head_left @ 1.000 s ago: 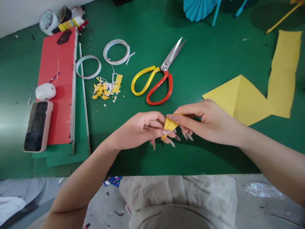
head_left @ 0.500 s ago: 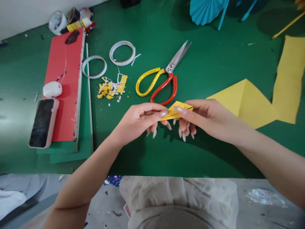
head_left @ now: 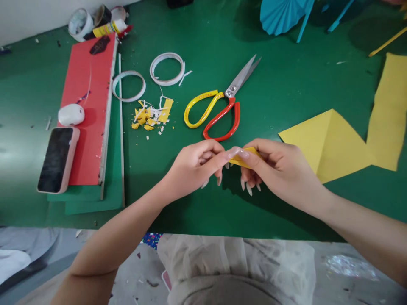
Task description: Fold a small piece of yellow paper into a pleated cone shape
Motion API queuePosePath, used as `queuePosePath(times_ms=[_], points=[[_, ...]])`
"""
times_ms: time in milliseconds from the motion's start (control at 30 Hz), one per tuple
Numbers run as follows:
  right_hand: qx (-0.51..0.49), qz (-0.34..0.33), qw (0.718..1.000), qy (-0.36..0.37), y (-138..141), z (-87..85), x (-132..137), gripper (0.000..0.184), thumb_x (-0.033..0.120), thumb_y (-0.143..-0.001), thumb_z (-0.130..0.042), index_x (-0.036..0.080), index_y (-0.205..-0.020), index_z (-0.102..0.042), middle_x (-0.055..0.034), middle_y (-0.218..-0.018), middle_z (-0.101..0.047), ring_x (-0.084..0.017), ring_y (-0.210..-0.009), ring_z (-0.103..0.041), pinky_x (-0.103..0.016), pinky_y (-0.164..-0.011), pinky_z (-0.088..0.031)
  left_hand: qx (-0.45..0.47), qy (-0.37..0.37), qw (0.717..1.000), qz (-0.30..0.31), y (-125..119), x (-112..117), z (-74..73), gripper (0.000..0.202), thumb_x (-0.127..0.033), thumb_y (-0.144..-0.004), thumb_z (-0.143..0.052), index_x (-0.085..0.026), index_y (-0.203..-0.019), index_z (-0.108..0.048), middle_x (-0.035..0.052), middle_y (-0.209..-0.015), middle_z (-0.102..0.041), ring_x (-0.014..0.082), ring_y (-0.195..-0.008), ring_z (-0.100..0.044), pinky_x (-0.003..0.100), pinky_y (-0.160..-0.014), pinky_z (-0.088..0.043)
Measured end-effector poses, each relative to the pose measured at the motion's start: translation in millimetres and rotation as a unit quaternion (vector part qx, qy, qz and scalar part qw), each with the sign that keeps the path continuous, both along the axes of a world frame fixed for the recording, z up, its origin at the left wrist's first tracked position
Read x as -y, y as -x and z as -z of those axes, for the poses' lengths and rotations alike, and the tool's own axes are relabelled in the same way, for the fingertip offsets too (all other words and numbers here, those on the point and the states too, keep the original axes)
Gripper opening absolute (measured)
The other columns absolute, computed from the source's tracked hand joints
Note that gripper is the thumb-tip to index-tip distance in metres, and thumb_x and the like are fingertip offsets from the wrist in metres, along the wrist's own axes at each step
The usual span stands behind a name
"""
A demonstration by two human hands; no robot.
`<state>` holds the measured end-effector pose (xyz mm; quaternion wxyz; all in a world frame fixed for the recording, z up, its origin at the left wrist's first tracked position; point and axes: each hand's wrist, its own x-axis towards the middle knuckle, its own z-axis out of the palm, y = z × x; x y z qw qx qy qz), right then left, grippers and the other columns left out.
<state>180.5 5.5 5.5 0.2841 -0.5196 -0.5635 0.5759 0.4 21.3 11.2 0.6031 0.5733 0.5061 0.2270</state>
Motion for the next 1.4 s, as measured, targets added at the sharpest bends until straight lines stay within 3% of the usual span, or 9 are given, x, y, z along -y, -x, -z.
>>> queuePosePath(times_ms=[200, 333, 433, 567, 767, 1167, 1400], points=[[-0.046, 0.014, 0.998, 0.027, 2, -2.9, -1, 0.033, 0.042, -0.091, -0.05, 0.018, -0.069, -0.053, 0.0026, -0.051, -0.058, -0.007, -0.041, -0.053, -0.016, -0.04, -0.044, 0.034, -0.044, 0.997, -0.051, -8, 5, 2.6, 0.022, -0.027, -0.081, -0.064, -0.016, -0.068, -0.051, -0.0065, -0.047, -0.053, 0.0025, -0.037, -0.046, 0.011, -0.038, -0.037], [-0.115, -0.034, 0.989, 0.083, 3, -3.1, -1, 0.024, 0.039, -0.09, -0.053, 0.018, -0.078, -0.057, 0.0006, -0.061, -0.066, -0.009, -0.051, -0.063, -0.017, -0.047, -0.051, 0.028, -0.106, 0.991, -0.073, -5, 6, 2.8, 0.018, -0.024, -0.079, -0.066, -0.016, -0.07, -0.052, -0.0071, -0.049, -0.053, 0.0028, -0.037, -0.048, 0.012, -0.038, -0.037], [-0.129, -0.067, 0.982, 0.121, 4, -1.4, 2, 0.017, 0.036, -0.087, -0.059, 0.019, -0.084, -0.059, -0.0007, -0.07, -0.07, -0.011, -0.06, -0.067, -0.017, -0.053, -0.055, 0.021, -0.147, 0.986, -0.076, -2, 7, 3.1, 0.016, -0.023, -0.078, -0.067, -0.017, -0.073, -0.053, -0.007, -0.053, -0.054, 0.0034, -0.04, -0.05, 0.012, -0.04, -0.04], [-0.109, -0.045, 0.985, 0.123, 6, -0.8, 7, 0.016, 0.035, -0.086, -0.059, 0.019, -0.082, -0.06, -0.0007, -0.071, -0.07, -0.011, -0.061, -0.068, -0.017, -0.054, -0.055, 0.007, -0.172, 0.983, -0.062, -2, 8, 3.3, 0.017, -0.022, -0.074, -0.071, -0.017, -0.075, -0.054, -0.0052, -0.059, -0.058, 0.0056, -0.049, -0.054, 0.013, -0.045, -0.044], [-0.11, -0.02, 0.988, 0.109, 8, -2.7, 12, 0.018, 0.036, -0.085, -0.061, 0.019, -0.082, -0.06, -0.0002, -0.07, -0.069, -0.01, -0.06, -0.067, -0.016, -0.053, -0.055, 0.06, -0.119, 0.988, -0.072, -6, 11, 0.4, 0.017, -0.02, -0.076, -0.069, -0.017, -0.07, -0.054, -0.006, -0.056, -0.055, 0.0052, -0.046, -0.054, 0.013, -0.042, -0.043], [-0.154, -0.048, 0.975, 0.15, 11, -0.4, 16, 0.015, 0.032, -0.089, -0.056, 0.019, -0.083, -0.058, -0.0009, -0.072, -0.07, -0.012, -0.061, -0.067, -0.019, -0.051, -0.054, 0.134, 0.023, 0.989, -0.049, 0, 6, -6.7, 0.02, -0.022, -0.076, -0.07, -0.015, -0.066, -0.054, -0.006, -0.051, -0.054, 0.0039, -0.042, -0.051, 0.011, -0.036, -0.038], [-0.17, -0.032, 0.969, 0.178, 10, -1.8, 15, 0.019, 0.034, -0.085, -0.062, 0.019, -0.074, -0.055, -0.0007, -0.069, -0.07, -0.012, -0.058, -0.067, -0.02, -0.052, -0.053, 0.128, 0.082, 0.988, -0.005, 9, -1, -6.9, 0.029, -0.032, -0.093, -0.044, -0.015, -0.072, -0.054, -0.0007, -0.056, -0.062, 0.0059, -0.041, -0.054, 0.015, -0.037, -0.037]])
